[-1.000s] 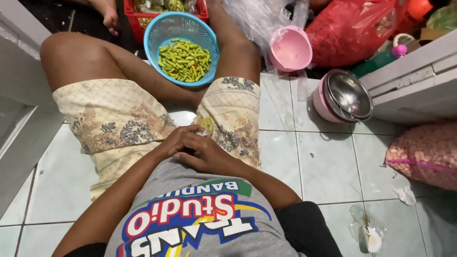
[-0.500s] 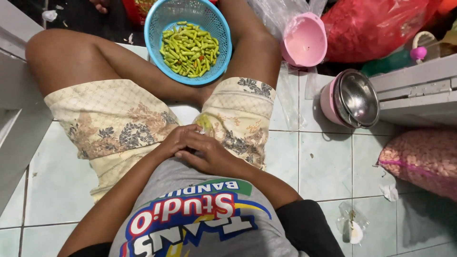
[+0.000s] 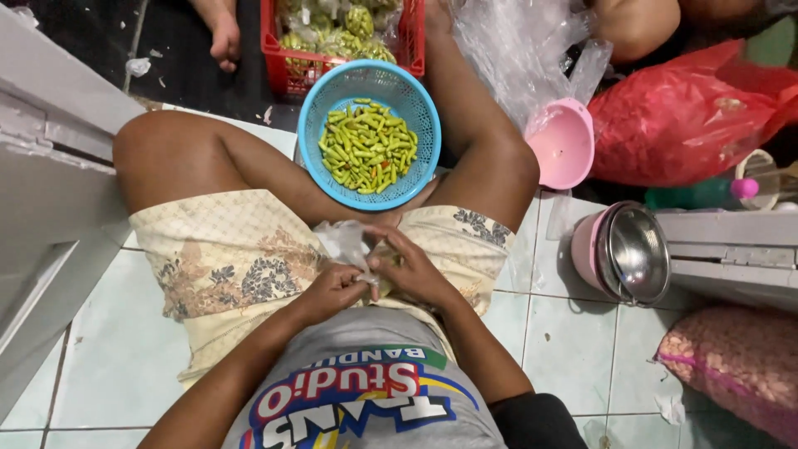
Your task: The person sorts green peppers from a blue basket and a red crate, placing them into small clear plastic bags by hand.
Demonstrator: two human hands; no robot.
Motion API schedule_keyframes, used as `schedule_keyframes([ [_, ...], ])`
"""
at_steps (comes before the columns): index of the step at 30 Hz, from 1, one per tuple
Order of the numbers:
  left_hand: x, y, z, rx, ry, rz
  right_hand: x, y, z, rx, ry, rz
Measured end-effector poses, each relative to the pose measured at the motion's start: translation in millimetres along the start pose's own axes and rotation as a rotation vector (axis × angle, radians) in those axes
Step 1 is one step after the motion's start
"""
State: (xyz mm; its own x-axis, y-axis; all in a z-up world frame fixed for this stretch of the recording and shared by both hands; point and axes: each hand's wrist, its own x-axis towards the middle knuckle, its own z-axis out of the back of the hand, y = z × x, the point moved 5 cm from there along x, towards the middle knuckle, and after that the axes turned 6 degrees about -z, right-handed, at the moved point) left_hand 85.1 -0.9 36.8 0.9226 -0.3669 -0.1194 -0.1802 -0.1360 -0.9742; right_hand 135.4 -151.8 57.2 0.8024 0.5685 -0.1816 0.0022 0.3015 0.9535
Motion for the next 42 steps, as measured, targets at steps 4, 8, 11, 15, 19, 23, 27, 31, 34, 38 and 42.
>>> schedule_keyframes([
  [4,14.4,-7.8,11.4,-0.065,0.044,0.009,-3.6,-30.0,7.8,0.213,0.164,-0.131],
  [8,28.2,10.5,36.1,-0.216,-0.028,-0.008,2.3,-25.7,13.5,0.632,0.217,-0.294],
  [11,34.3,13.0,46.0,-0.31,-0.106,-0.005,-1.0,-55.4,23.8,0.798,0.109,-0.357],
  [15,50.4,1.1,45.8,-0.36,-0.141,0.004,11.9,-36.3,40.9,0.765,-0.123,-0.386],
  [19,71.4,22.0,39.4,-0.415,-0.15,0.007,29.2,-33.2,42.4,0.879,-0.228,-0.429],
  [23,89.2,37.9,45.3,-0.415,-0.133,-0.017,49.0,-30.9,42.3,0.989,-0.378,-0.485],
  [27,88.2,55.4,47.2,-0.444,-0.176,0.04,58.0,-46.8,41.0,1.039,-0.383,-0.509],
  [31,87.2,97.2,48.6,-0.466,-0.082,0.097,55.9,-60.8,42.1,1.213,-0.35,-0.566],
  [34,99.8,98.0,60.4,-0.405,-0.15,0.168,64.2,-64.8,42.4,1.247,-0.359,-0.546],
  [38,108.1,78.4,59.4,-0.524,-0.091,0.098,71.8,-48.8,45.3,1.231,-0.439,-0.609],
  [42,105.8,62.8,59.4,-0.491,-0.127,0.097,72.3,-56.9,58.5,1.169,-0.491,-0.516],
])
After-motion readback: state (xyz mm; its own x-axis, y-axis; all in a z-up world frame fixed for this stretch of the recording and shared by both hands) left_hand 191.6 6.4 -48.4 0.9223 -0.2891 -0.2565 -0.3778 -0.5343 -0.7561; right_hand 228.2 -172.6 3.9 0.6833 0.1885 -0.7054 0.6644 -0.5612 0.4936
